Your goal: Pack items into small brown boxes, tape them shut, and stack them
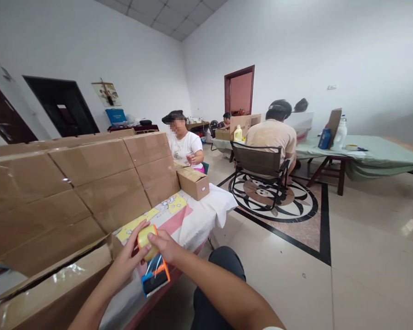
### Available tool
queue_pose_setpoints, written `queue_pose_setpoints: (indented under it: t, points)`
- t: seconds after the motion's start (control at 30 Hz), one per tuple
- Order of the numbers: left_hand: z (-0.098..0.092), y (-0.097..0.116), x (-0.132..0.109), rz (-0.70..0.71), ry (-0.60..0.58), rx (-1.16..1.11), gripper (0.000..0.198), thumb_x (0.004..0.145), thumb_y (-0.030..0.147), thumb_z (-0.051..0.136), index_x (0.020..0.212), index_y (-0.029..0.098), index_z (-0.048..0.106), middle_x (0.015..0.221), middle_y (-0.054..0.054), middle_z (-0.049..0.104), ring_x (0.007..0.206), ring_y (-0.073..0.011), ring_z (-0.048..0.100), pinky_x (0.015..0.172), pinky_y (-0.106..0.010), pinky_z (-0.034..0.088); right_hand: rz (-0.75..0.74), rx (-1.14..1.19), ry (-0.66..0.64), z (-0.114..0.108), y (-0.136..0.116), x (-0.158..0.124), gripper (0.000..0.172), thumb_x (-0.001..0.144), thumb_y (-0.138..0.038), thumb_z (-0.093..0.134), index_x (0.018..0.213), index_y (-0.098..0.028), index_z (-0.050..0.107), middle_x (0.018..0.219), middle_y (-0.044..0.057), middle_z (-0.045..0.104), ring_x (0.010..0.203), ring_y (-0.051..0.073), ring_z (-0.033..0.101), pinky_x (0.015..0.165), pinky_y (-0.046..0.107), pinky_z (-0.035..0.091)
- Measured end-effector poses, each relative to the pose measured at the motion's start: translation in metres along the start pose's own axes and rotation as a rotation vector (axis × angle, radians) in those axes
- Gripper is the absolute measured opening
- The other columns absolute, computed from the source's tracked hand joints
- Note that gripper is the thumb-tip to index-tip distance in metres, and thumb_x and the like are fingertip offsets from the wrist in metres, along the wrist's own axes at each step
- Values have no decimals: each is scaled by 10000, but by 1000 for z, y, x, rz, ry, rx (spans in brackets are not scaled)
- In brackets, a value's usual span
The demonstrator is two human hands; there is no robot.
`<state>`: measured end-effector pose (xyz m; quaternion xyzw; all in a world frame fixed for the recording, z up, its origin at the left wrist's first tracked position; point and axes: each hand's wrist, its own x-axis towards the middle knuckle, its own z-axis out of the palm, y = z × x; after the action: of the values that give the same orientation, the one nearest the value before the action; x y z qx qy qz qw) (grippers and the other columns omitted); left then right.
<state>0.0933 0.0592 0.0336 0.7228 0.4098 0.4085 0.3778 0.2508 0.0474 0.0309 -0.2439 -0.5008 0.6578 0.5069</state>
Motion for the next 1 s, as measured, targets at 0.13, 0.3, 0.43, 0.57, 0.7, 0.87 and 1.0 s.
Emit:
queue_pose_setpoints:
  t: [0.13,0.3,0.43,0.57,0.7,0.87,1.0]
  points:
    - [9,-4,-13,-56,154,-95,818,786,628,669,1451,223,417,1527,-149,471,1424,-318,442,1165,-486,395,-104,-160,95,-3,1,7,558,784,-745,605,801,-186,611,667,-15,542,583,119,525,587,250,478]
    - [32,1,-37,-169,224,-93,591,729,743,641,849,169,713,1085,-138,710,1105,-334,660,993,-434,528,-238,-245,154,-6,-7,17,346,766,-479,754,861,-180,609,744,-11,612,668,142,615,655,263,515]
    - [40,7,-40,-97,304,-70,555,725,726,665,769,179,743,1039,-117,688,1079,-303,641,993,-396,509,-224,-237,103,-7,-5,20,297,801,-448,706,874,-176,614,745,5,648,678,154,650,670,272,529]
    - [46,6,-39,-40,439,-75,544,692,715,702,679,172,733,904,-101,657,929,-265,645,879,-352,545,-268,-332,81,-18,7,25,316,824,-477,666,838,-169,599,739,7,632,652,145,615,629,261,510]
    - [51,4,-38,-38,461,-172,532,683,696,715,643,166,728,840,-94,665,858,-252,653,787,-315,551,-358,-490,53,-29,15,31,354,838,-510,629,753,-171,574,682,-2,587,602,125,546,583,248,471]
    - [54,20,-44,-102,458,-225,439,705,603,731,722,166,768,827,-89,733,814,-244,666,769,-317,532,-387,-472,158,-30,10,31,474,783,-638,621,681,-185,524,605,-10,503,529,126,489,503,260,450]
    - [60,35,-50,-147,444,-227,375,762,532,698,764,166,779,804,-67,752,813,-244,673,772,-318,516,-371,-478,222,-39,10,35,476,750,-640,651,663,-191,521,603,-9,489,560,130,479,514,257,440]
